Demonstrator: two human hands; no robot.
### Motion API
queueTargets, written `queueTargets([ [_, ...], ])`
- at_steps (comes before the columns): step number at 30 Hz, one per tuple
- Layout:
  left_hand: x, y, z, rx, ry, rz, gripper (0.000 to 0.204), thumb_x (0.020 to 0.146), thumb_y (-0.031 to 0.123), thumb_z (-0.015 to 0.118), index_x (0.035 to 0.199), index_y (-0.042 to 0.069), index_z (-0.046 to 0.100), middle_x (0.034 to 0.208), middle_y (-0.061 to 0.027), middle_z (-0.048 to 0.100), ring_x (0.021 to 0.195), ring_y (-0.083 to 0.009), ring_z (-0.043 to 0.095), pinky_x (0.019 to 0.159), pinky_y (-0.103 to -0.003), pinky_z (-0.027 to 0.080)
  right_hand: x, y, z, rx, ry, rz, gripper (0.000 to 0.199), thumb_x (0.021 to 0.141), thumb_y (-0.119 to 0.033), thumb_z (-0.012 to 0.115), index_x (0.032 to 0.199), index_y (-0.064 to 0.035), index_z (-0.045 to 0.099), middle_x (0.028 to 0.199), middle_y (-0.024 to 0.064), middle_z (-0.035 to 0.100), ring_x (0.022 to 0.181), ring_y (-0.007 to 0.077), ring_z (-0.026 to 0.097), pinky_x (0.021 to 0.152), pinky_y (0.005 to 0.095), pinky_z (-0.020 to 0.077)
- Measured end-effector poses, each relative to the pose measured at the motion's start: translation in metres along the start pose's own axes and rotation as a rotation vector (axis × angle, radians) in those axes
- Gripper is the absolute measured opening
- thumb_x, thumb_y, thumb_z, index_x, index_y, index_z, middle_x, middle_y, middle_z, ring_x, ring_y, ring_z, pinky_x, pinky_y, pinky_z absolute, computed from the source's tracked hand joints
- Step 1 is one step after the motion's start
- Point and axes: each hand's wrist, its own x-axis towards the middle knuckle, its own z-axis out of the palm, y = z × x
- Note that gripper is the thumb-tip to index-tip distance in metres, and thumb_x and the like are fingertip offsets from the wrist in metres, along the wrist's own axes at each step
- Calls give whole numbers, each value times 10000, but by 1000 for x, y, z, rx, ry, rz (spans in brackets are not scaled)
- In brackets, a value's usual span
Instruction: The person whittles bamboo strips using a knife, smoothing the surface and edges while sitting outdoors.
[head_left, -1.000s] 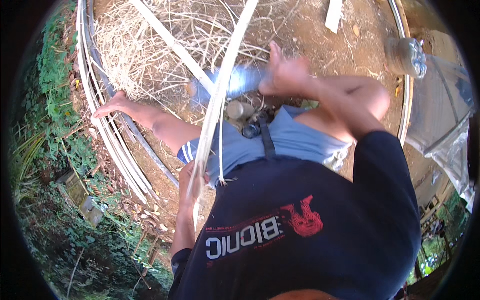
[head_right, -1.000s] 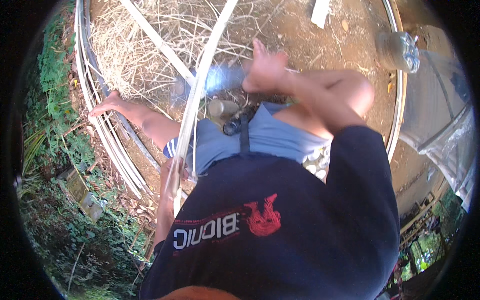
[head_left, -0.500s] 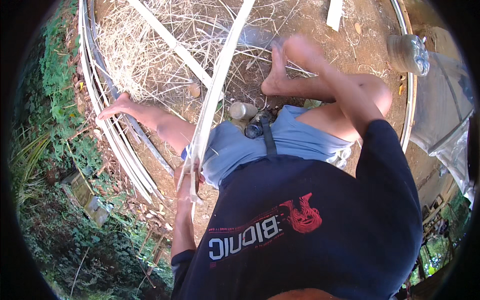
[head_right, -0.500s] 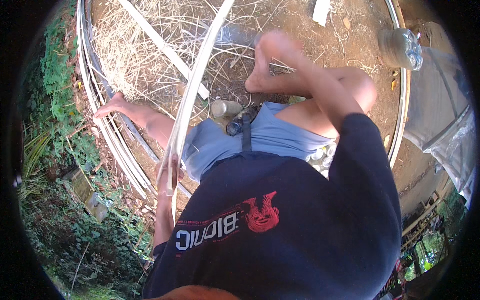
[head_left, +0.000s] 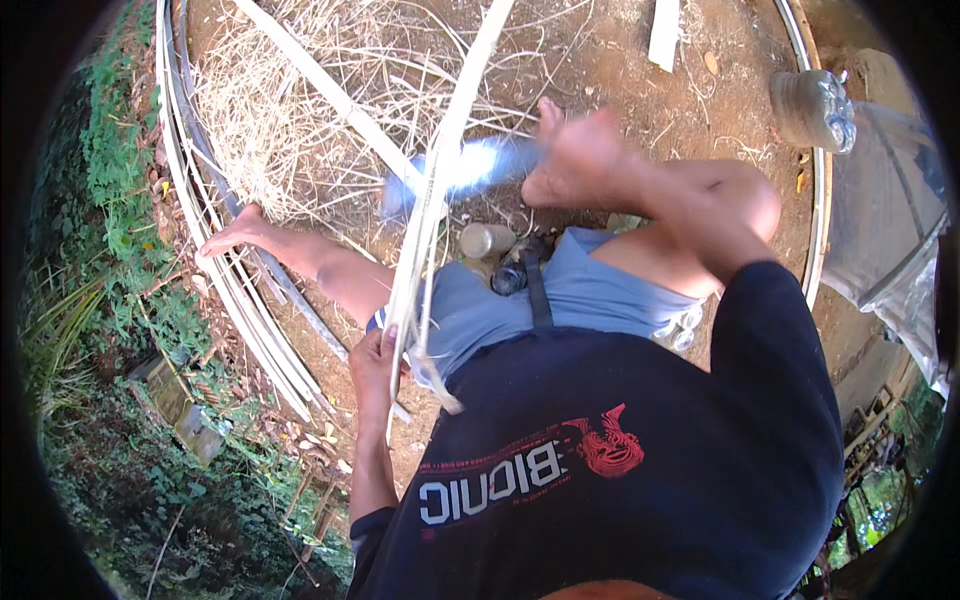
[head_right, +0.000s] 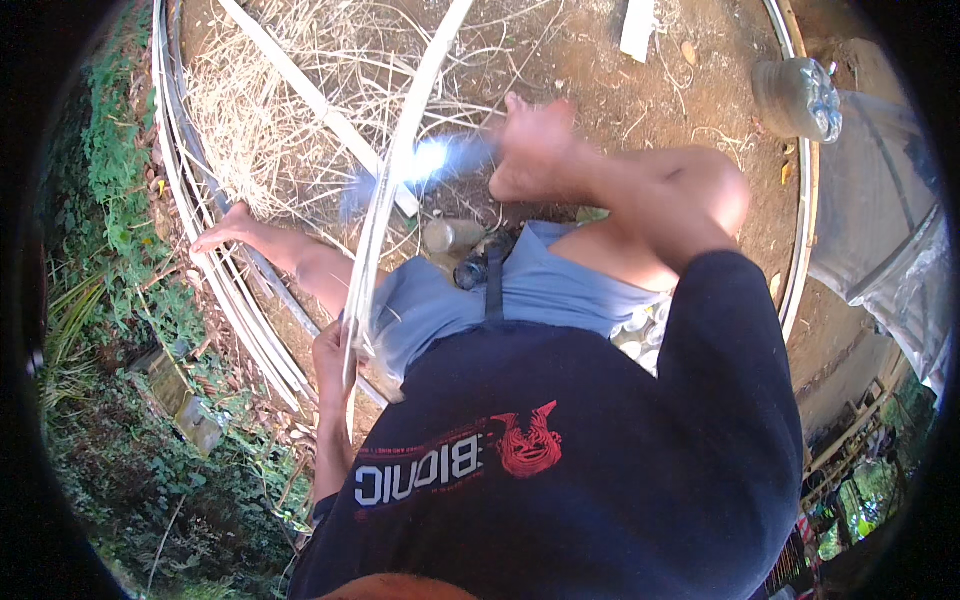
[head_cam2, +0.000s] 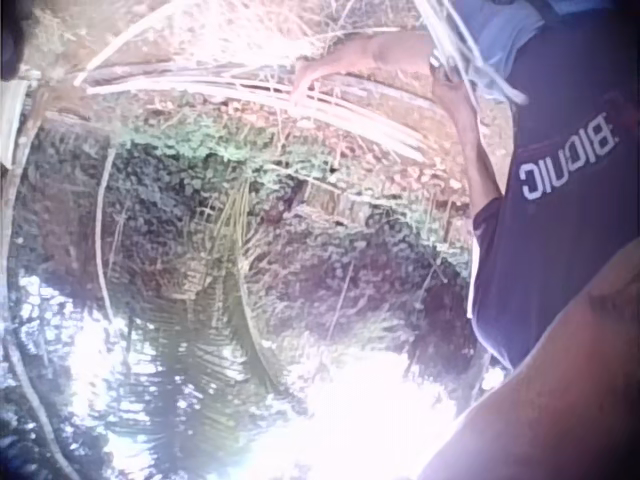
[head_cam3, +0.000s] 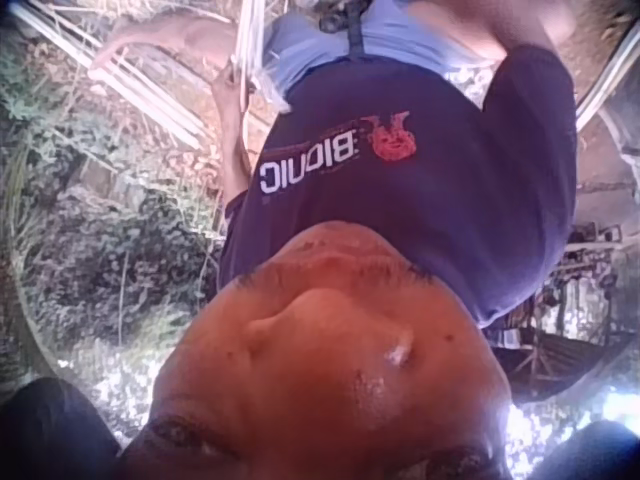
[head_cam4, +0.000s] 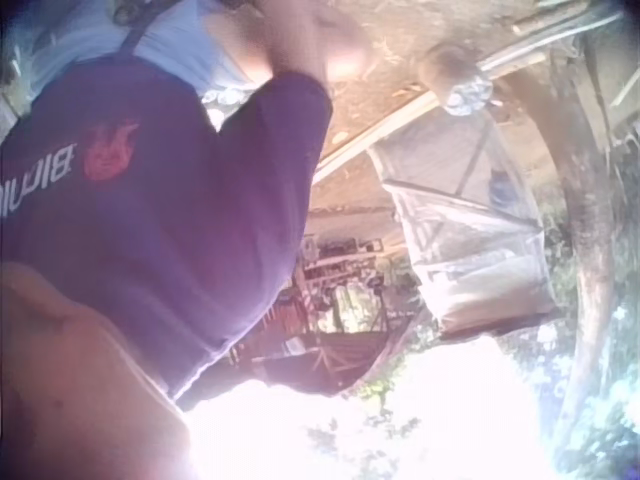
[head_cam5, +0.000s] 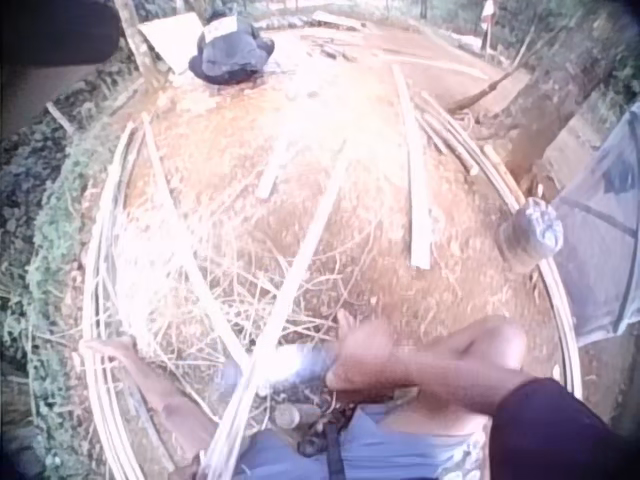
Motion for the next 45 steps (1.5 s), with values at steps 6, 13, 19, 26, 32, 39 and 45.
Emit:
queueTargets([
  [6,17,-1,-7,63,81,65,338,971,259,581,786,-18,638,524,-57,552,435,-103,510,414,-272,387,56,51,8,378,-421,444,291,888,-216,528,945,37,660,930,250,675,787,359,688,656,456,539],
  [13,10,3,-9,16,48,-5,333,971,260,583,797,-18,637,553,-22,516,447,-103,507,414,-263,380,-22,-61,32,125,44,-136,258,851,-220,557,863,12,670,1032,371,572,951,451,572,813,551,447],
  [19,16,-37,-12,235,45,-77,336,957,256,586,817,-41,660,580,-75,602,458,-127,555,429,-278,434,54,103,7,62,-294,300,254,870,-220,559,897,-11,701,822,206,693,699,337,690,648,438,549],
  [26,20,-39,-8,-12,12,-6,394,978,336,560,734,26,578,567,-9,513,448,-91,498,436,-243,422,0,-22,78,216,176,222,301,818,-236,606,874,52,673,1165,408,509,927,501,629,830,457,545],
  [32,3,-58,-10,-132,-10,-66,336,978,279,564,718,66,572,577,32,473,483,-61,467,413,-247,406,5,-10,-4,-21,-182,0,313,874,-257,571,917,35,675,1202,412,491,985,460,636,840,434,548],
  [39,-15,-91,-7,-118,-6,-72,341,957,275,611,762,-2,569,608,-17,511,512,-75,495,435,-252,422,69,88,30,422,-394,657,428,954,-352,495,976,34,677,717,182,653,642,252,661,584,410,510],
  [45,-18,-119,10,-30,59,-77,377,955,290,617,718,13,519,588,-31,488,544,-89,477,519,-284,422,27,39,79,862,-253,696,362,893,-297,578,743,30,619,534,81,543,458,186,551,438,373,426],
])
